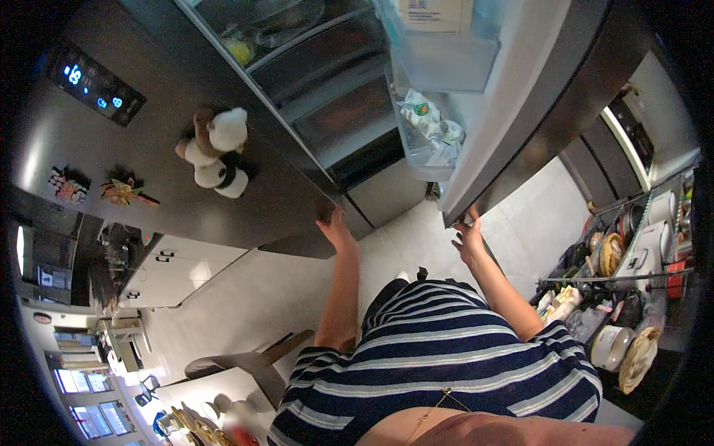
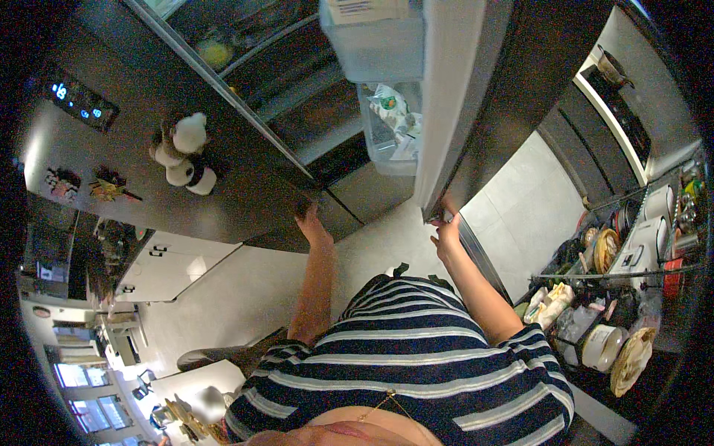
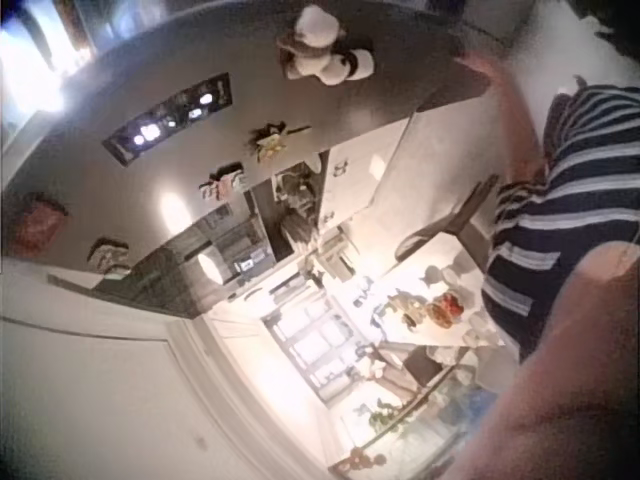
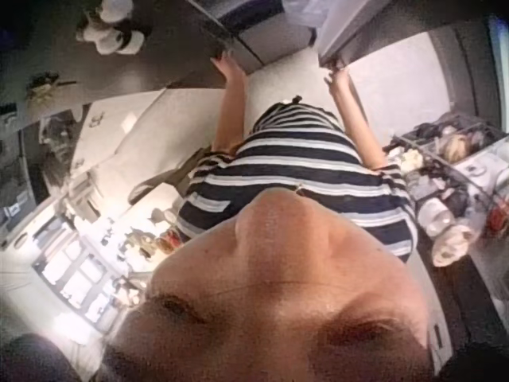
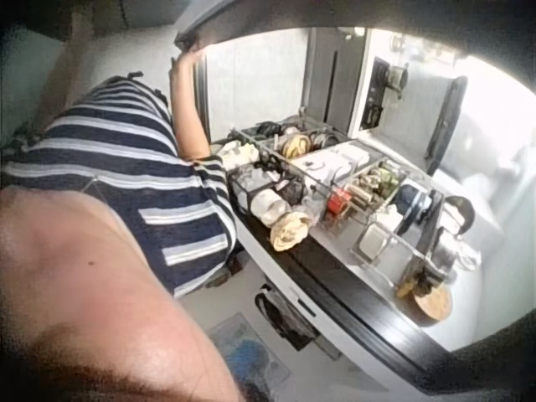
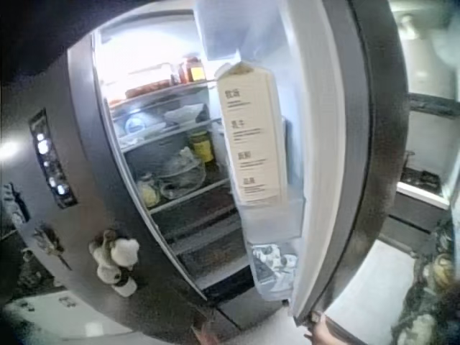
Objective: The person takes a covered dish out of a refrigerator and puts it on a table, gets utensils from a rack, and washes a pan and a pot in a sink using a scrubber.
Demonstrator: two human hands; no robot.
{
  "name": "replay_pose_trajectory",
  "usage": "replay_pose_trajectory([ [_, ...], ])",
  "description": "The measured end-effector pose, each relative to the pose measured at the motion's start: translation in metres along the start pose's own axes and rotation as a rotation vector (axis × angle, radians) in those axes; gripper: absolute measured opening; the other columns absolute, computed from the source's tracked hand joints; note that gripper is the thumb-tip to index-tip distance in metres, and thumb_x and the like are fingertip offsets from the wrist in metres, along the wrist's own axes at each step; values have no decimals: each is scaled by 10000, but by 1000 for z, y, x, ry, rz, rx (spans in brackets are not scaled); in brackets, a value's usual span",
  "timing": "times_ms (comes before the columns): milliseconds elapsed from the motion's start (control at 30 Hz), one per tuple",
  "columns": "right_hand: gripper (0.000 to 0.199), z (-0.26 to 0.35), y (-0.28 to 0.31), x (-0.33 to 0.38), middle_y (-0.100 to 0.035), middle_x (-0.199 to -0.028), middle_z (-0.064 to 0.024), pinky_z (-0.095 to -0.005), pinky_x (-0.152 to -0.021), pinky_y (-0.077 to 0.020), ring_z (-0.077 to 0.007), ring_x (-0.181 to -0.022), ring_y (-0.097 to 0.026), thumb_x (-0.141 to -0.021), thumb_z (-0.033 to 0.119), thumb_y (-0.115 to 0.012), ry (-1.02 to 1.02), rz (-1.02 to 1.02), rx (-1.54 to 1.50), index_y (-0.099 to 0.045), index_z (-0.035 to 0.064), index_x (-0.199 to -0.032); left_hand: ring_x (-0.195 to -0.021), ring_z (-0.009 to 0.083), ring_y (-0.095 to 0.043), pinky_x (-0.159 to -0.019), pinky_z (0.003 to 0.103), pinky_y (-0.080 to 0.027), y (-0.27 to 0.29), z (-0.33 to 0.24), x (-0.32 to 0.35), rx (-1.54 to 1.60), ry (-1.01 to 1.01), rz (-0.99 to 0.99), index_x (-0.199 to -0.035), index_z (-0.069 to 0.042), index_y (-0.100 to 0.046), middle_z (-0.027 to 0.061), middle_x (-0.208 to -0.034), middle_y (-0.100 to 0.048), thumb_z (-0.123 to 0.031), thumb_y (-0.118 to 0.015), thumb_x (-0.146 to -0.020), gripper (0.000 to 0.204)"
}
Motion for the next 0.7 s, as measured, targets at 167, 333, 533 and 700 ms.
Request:
replay_pose_trajectory([
  [167,728,-14,-36,34,-394,-1497,-112,-518,-1028,-390,-318,-1339,-351,-996,303,-525,-172,163,23,-90,453,-1561,-1482,370,-183,-1178,576,-174,-10,-19,-34,-144,106,-74,-1583,-186,-141,115,-1636,-147,-251,-648,-927,832],
  [333,1015,-28,-54,21,-329,-1500,-109,-536,-993,-417,-328,-1280,-392,-808,117,-705,-244,284,65,-69,358,-1561,-1498,380,-127,-1182,606,-131,-43,3,-37,-143,154,-3,-1592,-207,-106,102,-1646,-116,-315,-620,-954,827],
  [533,990,-33,-210,46,-456,-1294,-107,-504,-961,-431,-289,-1156,-430,-821,178,-704,-291,531,181,-69,249,-1577,-1350,334,-369,-1086,514,-319,33,23,-68,116,165,120,-1472,-139,-357,124,-1504,-371,-329,-590,-964,590],
  [700,897,-19,-245,-1,-537,-911,-35,-388,-761,-479,-184,-804,-527,-858,112,-672,-394,647,30,-149,236,-1576,-1014,195,-582,-809,339,-466,6,110,-1,-89,425,-96,-1232,-66,-549,63,-1163,-609,-305,-563,-981,347],
])
Point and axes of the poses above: each hand's wrist, its own x-axis away from the middle knuckle, its own y-axis out of the back of the hand, z = x × y, the point moved 7 cm from there along -x, towards the middle knuckle
